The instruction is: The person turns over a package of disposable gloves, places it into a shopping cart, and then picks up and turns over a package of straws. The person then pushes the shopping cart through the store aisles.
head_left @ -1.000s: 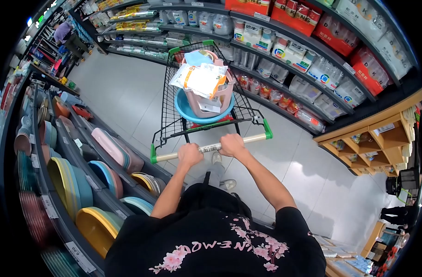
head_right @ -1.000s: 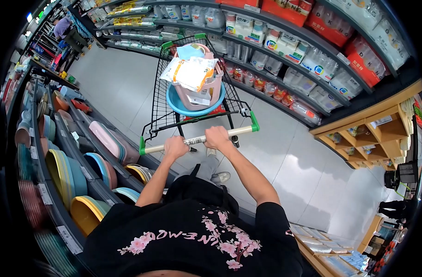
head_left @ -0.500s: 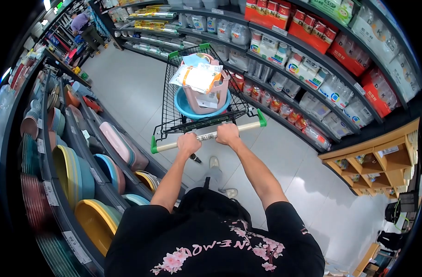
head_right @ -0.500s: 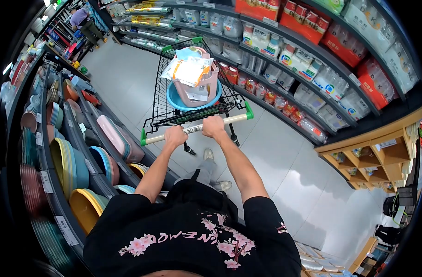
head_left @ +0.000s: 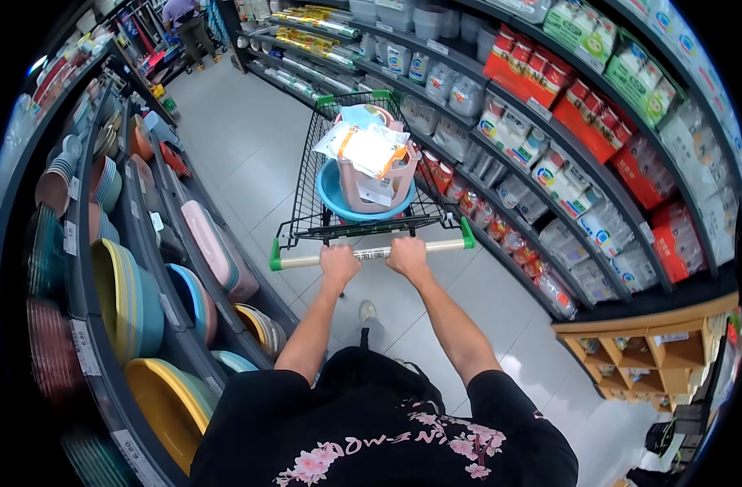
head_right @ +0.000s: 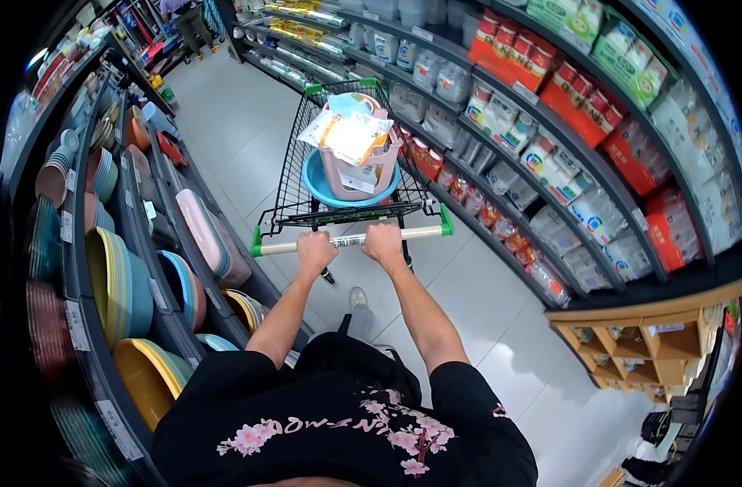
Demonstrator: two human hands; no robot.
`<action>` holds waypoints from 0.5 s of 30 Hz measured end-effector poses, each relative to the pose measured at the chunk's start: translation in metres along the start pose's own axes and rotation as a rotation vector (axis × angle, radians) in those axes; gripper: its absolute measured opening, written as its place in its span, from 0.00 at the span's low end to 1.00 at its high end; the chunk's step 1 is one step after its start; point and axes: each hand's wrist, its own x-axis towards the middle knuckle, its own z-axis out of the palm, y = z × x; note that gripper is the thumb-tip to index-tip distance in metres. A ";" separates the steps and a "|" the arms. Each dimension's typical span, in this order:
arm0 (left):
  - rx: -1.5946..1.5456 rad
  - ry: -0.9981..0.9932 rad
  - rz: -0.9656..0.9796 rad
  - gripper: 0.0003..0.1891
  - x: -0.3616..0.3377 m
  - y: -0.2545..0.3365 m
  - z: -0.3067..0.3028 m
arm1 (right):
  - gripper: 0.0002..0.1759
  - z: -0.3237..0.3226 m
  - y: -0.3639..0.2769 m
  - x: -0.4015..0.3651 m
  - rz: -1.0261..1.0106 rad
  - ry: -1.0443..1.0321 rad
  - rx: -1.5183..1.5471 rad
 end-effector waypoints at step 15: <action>-0.098 -0.153 -0.094 0.07 0.081 -0.045 0.002 | 0.10 0.001 -0.008 0.101 -0.037 -0.066 -0.031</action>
